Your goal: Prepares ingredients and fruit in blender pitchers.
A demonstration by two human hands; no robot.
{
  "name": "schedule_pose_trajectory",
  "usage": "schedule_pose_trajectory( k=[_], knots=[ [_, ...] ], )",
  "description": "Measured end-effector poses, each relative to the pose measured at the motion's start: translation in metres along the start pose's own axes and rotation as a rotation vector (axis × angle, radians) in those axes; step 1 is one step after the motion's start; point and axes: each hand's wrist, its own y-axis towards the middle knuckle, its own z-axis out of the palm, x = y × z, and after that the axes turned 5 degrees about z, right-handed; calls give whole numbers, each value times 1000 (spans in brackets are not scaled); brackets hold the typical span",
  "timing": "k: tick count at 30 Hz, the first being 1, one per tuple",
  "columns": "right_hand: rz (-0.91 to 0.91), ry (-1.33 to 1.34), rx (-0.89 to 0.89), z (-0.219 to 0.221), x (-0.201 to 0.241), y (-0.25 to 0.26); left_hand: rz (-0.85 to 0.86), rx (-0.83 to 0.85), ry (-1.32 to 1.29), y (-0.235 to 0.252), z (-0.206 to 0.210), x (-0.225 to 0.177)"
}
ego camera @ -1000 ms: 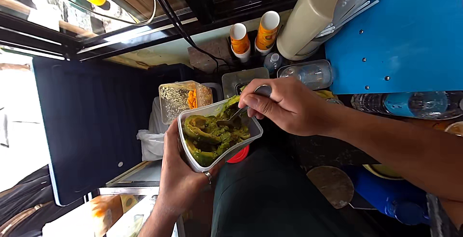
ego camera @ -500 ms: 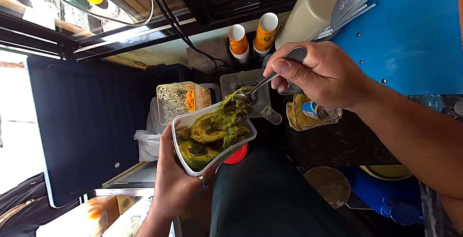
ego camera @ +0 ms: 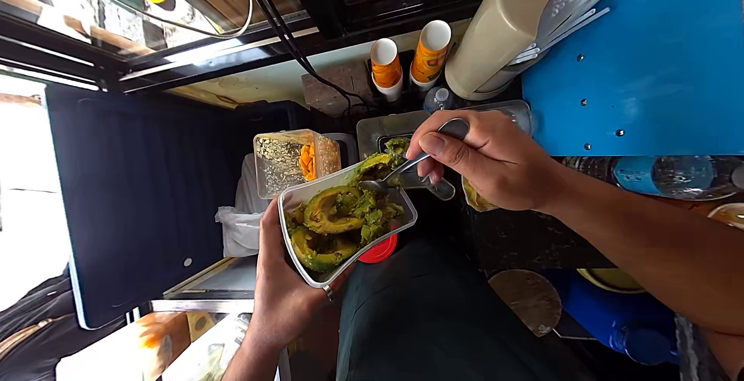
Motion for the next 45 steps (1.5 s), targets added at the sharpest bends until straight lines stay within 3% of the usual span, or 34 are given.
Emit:
schedule_pose_trajectory(
  k=[5,12,17,26,38,45],
  knots=[
    [104,145,34,13,-7,2,8,-15,13,-2,2,0],
    [-205,-287,51,6,-9,3,-34,1,56,3,-1,-4],
    [-102,-237,-14,-12,-6,2,-31,20,39,6,-3,-4],
    [-72,-195,-42,-35,-12,5,-48,29,41,8,-5,-6],
    [33,-327,-102,-50,-38,7,-31,23,68,9,-5,-4],
    [31,-34,-123,-42,9,-8,-27,-14,11,4,0,0]
  ],
)
